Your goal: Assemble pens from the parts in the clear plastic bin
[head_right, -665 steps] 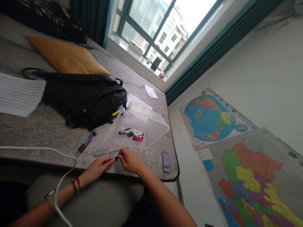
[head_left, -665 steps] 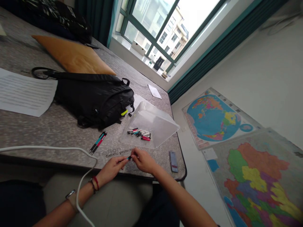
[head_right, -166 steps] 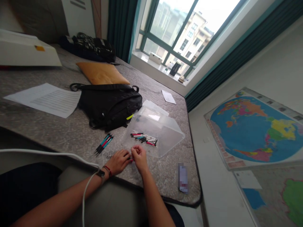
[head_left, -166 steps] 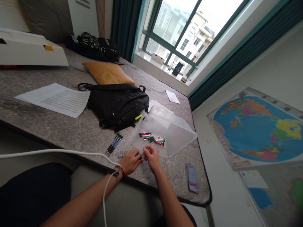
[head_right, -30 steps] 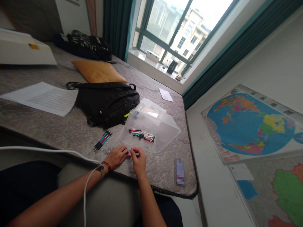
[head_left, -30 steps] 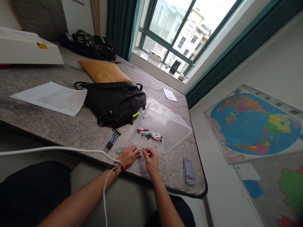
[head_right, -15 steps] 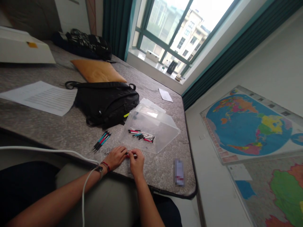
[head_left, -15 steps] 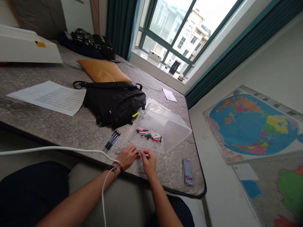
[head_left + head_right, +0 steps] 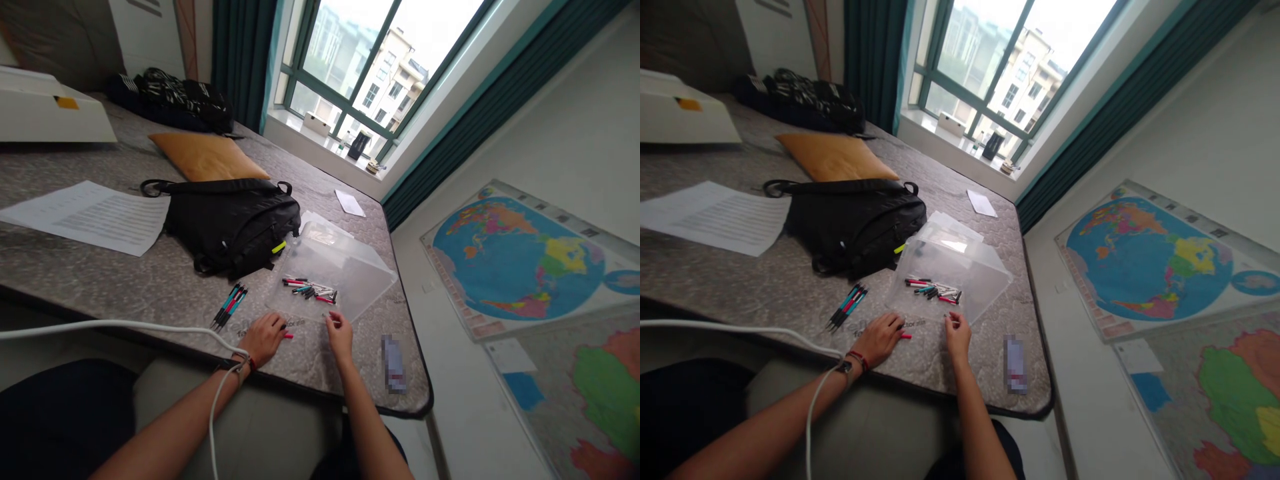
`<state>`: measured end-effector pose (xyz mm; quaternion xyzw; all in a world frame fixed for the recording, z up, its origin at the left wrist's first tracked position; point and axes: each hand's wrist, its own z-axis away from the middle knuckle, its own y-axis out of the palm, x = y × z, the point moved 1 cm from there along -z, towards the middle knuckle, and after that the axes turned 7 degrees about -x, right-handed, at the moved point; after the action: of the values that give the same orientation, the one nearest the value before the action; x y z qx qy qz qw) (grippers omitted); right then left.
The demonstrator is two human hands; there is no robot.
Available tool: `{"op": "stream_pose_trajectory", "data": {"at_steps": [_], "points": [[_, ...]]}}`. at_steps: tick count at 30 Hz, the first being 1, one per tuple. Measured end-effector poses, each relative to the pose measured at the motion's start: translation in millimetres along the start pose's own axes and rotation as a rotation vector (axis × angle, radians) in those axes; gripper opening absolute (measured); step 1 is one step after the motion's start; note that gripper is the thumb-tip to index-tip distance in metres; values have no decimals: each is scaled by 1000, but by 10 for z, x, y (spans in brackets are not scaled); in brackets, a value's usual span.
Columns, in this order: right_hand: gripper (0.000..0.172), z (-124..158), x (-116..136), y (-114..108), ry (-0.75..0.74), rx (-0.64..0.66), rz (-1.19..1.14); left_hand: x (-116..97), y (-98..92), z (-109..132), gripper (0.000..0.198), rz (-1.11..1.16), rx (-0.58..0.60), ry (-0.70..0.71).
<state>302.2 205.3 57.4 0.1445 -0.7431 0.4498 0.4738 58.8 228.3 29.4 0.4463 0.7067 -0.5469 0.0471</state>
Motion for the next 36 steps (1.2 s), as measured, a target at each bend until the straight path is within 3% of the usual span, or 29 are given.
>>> {"op": "stream_pose_trajectory", "data": {"at_steps": [5, 8, 12, 16, 20, 23, 26, 36], "points": [[22, -265, 2, 130, -154, 159, 199, 15, 16, 3, 24, 2, 2, -7], [19, -399, 118, 279, -280, 269, 342, 21, 27, 3, 25, -10, 3, -7], [17, -464, 345, 434, -389, 299, 437, 22, 32, 2, 24, -6, 1, -8], [11, -216, 437, 556, -428, 430, 283, 36, 45, 8, 25, -5, -9, -18], [13, 212, 322, 613, -410, 603, 154, 53, 61, 20, 25, -8, -9, -16], [16, 426, 254, 580, -485, 607, 212, 50, 54, 21, 25, -14, -16, -17], [10, 474, 242, 492, -469, 563, 276, 28, 31, 13, 26, -32, -22, -18], [12, 179, 63, -56, -318, 424, 434, -7, 14, 4, 28, -94, -11, -8]]}}
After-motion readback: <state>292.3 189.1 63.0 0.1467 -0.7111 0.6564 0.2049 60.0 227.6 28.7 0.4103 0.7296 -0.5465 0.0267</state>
